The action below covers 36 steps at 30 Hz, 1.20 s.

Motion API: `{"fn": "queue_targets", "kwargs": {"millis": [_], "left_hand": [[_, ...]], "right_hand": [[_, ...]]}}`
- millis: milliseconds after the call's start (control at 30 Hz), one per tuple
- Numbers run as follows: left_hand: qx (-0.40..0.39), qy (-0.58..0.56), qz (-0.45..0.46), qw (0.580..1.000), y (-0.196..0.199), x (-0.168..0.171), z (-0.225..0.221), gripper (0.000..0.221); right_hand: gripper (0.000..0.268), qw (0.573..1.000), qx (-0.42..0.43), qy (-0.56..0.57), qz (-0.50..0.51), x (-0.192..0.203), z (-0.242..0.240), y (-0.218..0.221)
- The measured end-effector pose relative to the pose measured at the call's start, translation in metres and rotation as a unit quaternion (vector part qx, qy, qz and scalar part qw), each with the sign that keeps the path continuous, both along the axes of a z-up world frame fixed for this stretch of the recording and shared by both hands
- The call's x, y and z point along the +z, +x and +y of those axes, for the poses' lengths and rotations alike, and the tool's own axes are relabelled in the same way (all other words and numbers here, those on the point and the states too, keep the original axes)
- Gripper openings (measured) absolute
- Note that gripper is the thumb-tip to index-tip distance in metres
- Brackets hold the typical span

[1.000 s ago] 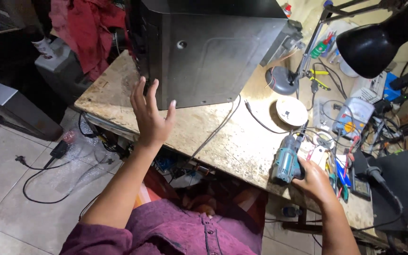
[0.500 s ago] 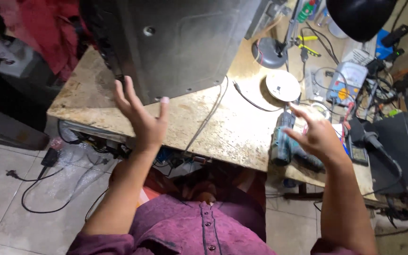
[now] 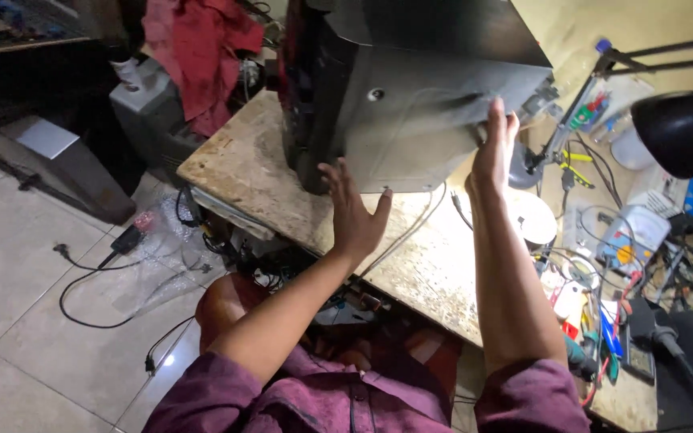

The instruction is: Disassembling a stereo unit by removing screws with a power drill and manipulating internal wiring and connectors.

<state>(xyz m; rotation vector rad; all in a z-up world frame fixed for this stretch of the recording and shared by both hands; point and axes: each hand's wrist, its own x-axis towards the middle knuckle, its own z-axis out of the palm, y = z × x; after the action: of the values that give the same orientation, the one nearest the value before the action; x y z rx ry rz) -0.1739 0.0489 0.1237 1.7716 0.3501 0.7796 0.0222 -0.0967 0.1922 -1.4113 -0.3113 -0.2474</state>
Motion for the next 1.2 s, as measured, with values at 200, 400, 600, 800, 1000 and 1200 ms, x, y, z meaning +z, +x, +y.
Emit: {"fn": "queue_targets", "kwargs": {"millis": [200,400,600,800,1000,1200], "left_hand": [[0.035,0.026,-0.017,0.999,-0.007,-0.018,0.035,0.107],[0.016,-0.010,-0.059,0.998,-0.014,-0.031,0.123,0.068],[-0.016,-0.094,-0.009,0.995,-0.019,-0.009,0.163,0.081],[0.084,0.027,0.010,0.996,-0.029,-0.008,0.073,0.076],[0.040,0.195,-0.007,0.980,-0.026,-0.015,0.002,0.111],[0.078,0.199,-0.005,0.977,-0.025,-0.019,0.010,0.102]], "right_hand": [[0.059,0.999,-0.035,0.025,0.001,-0.021,0.014,-0.028],[0.058,0.984,-0.129,-0.063,-0.106,-0.026,0.073,-0.143],[0.069,0.988,-0.013,-0.107,-0.109,-0.002,0.074,-0.175],[0.063,0.996,-0.052,-0.050,-0.057,0.035,0.048,-0.027],[0.079,0.975,0.028,-0.040,0.215,0.085,0.060,0.010],[0.120,0.978,0.008,-0.059,0.199,0.060,0.048,0.020]]}}
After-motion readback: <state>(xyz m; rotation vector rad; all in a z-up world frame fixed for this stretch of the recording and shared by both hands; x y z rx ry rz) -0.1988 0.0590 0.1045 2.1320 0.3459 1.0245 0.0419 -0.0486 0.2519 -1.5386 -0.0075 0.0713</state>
